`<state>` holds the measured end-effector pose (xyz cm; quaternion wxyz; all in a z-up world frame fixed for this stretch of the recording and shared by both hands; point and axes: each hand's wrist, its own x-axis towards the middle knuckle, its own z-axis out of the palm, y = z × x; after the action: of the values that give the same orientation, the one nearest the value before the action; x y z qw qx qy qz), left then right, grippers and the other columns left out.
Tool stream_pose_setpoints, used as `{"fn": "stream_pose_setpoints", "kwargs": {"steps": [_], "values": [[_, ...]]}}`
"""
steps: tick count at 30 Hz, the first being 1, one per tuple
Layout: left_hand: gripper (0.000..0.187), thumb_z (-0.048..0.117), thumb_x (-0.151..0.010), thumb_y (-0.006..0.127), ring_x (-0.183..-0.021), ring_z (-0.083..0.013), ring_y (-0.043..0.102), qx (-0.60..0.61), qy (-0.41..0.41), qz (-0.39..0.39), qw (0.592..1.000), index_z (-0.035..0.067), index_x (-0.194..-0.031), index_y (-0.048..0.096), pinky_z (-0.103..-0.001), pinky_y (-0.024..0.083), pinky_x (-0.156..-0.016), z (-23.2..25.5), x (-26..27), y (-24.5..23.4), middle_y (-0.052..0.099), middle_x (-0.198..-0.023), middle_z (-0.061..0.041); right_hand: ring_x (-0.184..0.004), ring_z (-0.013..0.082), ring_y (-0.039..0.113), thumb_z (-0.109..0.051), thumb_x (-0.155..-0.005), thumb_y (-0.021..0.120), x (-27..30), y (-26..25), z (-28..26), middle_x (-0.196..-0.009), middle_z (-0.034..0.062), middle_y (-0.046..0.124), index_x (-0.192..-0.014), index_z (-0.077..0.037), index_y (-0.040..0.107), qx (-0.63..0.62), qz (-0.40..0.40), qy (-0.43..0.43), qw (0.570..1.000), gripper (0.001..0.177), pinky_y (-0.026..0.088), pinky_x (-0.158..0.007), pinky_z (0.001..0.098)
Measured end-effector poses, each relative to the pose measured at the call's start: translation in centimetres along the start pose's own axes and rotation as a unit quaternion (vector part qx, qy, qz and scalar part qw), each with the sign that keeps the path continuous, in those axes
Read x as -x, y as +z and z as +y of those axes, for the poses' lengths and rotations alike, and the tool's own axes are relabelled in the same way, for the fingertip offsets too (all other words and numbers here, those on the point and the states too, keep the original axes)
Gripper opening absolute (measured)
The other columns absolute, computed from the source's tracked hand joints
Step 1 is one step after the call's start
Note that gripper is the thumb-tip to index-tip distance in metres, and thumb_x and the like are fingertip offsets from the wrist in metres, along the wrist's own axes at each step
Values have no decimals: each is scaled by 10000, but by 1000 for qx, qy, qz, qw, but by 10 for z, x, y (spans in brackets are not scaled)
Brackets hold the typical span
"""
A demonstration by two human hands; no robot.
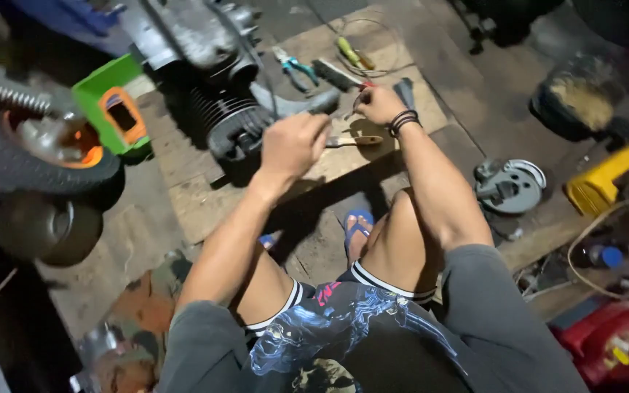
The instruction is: The person is seated on the floor in a workshop, working on a small engine placed on a wooden board. They repeatedly pull the starter cord, rotate the flywheel by hand, and adjust components on the engine block.
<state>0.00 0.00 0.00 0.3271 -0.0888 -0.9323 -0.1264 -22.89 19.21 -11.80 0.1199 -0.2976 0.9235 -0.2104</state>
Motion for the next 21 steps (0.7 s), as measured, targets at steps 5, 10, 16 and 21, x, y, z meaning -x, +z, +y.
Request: {"fn": "stream_pose_setpoints", "kwargs": {"steps": [5, 10, 16, 21], "values": [[248, 422, -939, 596, -801, -295, 716, 31, 10, -150, 988, 205, -963, 714, -437, 567, -648, 15, 3, 90, 660, -835, -44, -1135, 356, 690, -324, -894, 691, 32, 0, 28, -1143, 121, 763, -1198, -168, 735, -10, 5, 58, 998, 345, 528, -988, 493], [266, 391, -908, 653, -855, -331, 719, -2, -30, -251, 967, 173, -1042, 729, -468, 573, -671, 2, -4, 131, 697, -946, -75, -1265, 361, 616, -431, -964, 658, 59, -34, 56, -1290, 131, 703, -1350, -225, 623, -19, -11, 150, 988, 438, 463, -1072, 517], [303, 405, -908, 630, -878, -360, 719, -32, -68, -314, 946, 178, -1070, 748, -503, 563, -694, -15, -1, 153, 711, -964, -86, -1248, 371, 623, -492, -921, 642, 68, -41, 69, -1325, 188, 659, -1297, -135, 648, 78, -49, 232, 968, 519, 515, -1053, 504], [268, 385, -884, 629, -855, -337, 718, -60, -35, -305, 950, 176, -995, 755, -478, 509, -694, -12, 9, 148, 724, -939, -69, -1257, 385, 619, -420, -936, 699, 63, -24, 106, -1305, 207, 680, -1422, -93, 559, 69, -48, 270, 959, 602, 502, -1039, 544]]}}
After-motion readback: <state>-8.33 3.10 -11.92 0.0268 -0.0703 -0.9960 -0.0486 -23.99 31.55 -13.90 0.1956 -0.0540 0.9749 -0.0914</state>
